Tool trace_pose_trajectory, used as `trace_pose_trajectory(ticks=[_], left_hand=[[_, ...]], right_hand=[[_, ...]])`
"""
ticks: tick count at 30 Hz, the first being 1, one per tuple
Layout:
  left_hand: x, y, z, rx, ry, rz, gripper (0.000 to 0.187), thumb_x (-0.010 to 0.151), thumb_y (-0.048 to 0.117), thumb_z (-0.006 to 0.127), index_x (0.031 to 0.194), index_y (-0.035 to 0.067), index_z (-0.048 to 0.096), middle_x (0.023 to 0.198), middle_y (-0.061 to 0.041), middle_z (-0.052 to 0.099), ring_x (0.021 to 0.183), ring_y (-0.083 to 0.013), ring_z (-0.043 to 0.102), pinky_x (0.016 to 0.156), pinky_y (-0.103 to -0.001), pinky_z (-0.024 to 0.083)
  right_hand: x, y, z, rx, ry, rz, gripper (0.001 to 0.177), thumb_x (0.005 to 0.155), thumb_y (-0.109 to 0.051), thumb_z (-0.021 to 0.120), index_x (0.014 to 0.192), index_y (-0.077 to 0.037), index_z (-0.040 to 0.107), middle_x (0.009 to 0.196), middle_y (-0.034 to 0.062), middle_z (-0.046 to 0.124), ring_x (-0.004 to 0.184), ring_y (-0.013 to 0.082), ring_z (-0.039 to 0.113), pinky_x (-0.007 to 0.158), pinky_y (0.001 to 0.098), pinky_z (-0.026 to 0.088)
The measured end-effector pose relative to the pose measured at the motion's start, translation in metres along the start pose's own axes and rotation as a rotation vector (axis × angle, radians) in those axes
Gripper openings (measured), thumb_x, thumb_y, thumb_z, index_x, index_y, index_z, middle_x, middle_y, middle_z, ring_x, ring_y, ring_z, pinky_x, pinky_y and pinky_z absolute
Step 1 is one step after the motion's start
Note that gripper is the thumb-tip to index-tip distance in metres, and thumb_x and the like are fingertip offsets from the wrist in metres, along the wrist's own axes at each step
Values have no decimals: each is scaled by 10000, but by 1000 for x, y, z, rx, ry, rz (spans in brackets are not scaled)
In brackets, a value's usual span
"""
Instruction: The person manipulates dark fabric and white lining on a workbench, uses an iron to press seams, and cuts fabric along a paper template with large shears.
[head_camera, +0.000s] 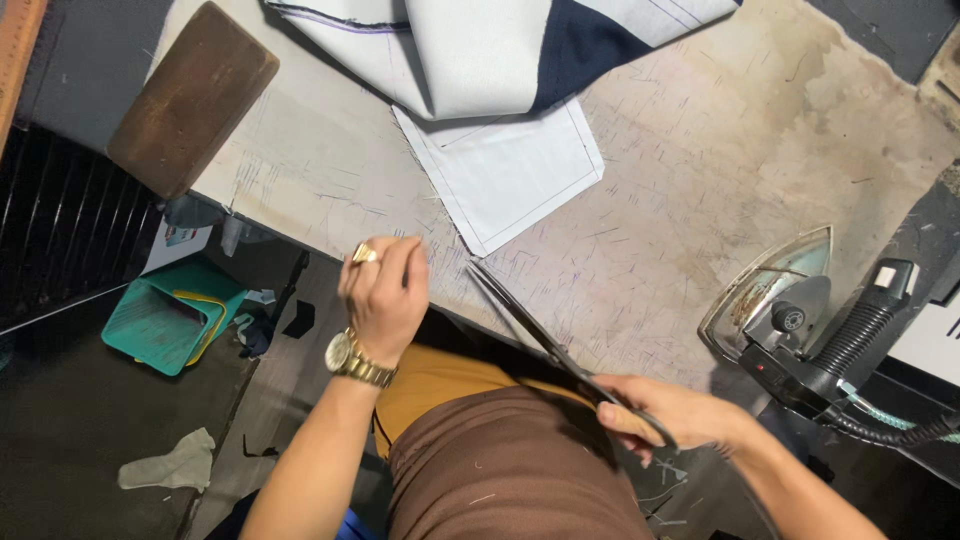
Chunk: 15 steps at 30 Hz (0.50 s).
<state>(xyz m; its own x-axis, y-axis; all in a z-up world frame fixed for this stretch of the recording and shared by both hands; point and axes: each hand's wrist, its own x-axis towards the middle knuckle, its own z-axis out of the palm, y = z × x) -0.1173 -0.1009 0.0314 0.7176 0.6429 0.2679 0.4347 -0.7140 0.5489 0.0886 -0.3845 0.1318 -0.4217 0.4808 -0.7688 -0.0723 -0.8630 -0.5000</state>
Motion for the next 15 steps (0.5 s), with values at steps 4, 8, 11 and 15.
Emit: trace_pose_trajectory(ticks=[4, 8, 11, 15], left_hand=[[0, -4, 30, -131, 116, -61, 115, 1023, 123, 634, 1011, 55, 726, 694, -1, 601, 584, -124, 466, 578, -295, 353], [-10, -14, 50, -138, 220, -3, 94, 1026, 67, 628, 1006, 18, 706, 635, 12, 532, 506, -98, 407, 461, -265, 299], [11, 0, 39, 23, 305, 77, 83, 998, 52, 653, 961, 36, 726, 650, -29, 575, 538, -203, 493, 501, -368, 367], [8, -5, 41, 20, 323, 106, 95, 998, 42, 645, 951, 22, 725, 653, -39, 571, 545, -210, 496, 511, -366, 380]], right_hand=[[28, 7, 28, 231, 43, -72, 459, 958, -535, 502, 1017, -81, 479, 663, 42, 542, 496, 118, 572, 475, 281, 575], [56, -4, 42, 342, 138, -150, 488, 936, -566, 530, 939, -86, 444, 621, 55, 496, 474, 126, 520, 454, 302, 560], [68, -10, 43, 294, 207, -110, 450, 948, -531, 531, 949, -87, 460, 598, 64, 510, 465, 146, 542, 454, 299, 566], [74, -19, 43, 235, 254, -19, 466, 922, -554, 545, 957, -94, 474, 578, 59, 514, 469, 153, 548, 449, 297, 562]])
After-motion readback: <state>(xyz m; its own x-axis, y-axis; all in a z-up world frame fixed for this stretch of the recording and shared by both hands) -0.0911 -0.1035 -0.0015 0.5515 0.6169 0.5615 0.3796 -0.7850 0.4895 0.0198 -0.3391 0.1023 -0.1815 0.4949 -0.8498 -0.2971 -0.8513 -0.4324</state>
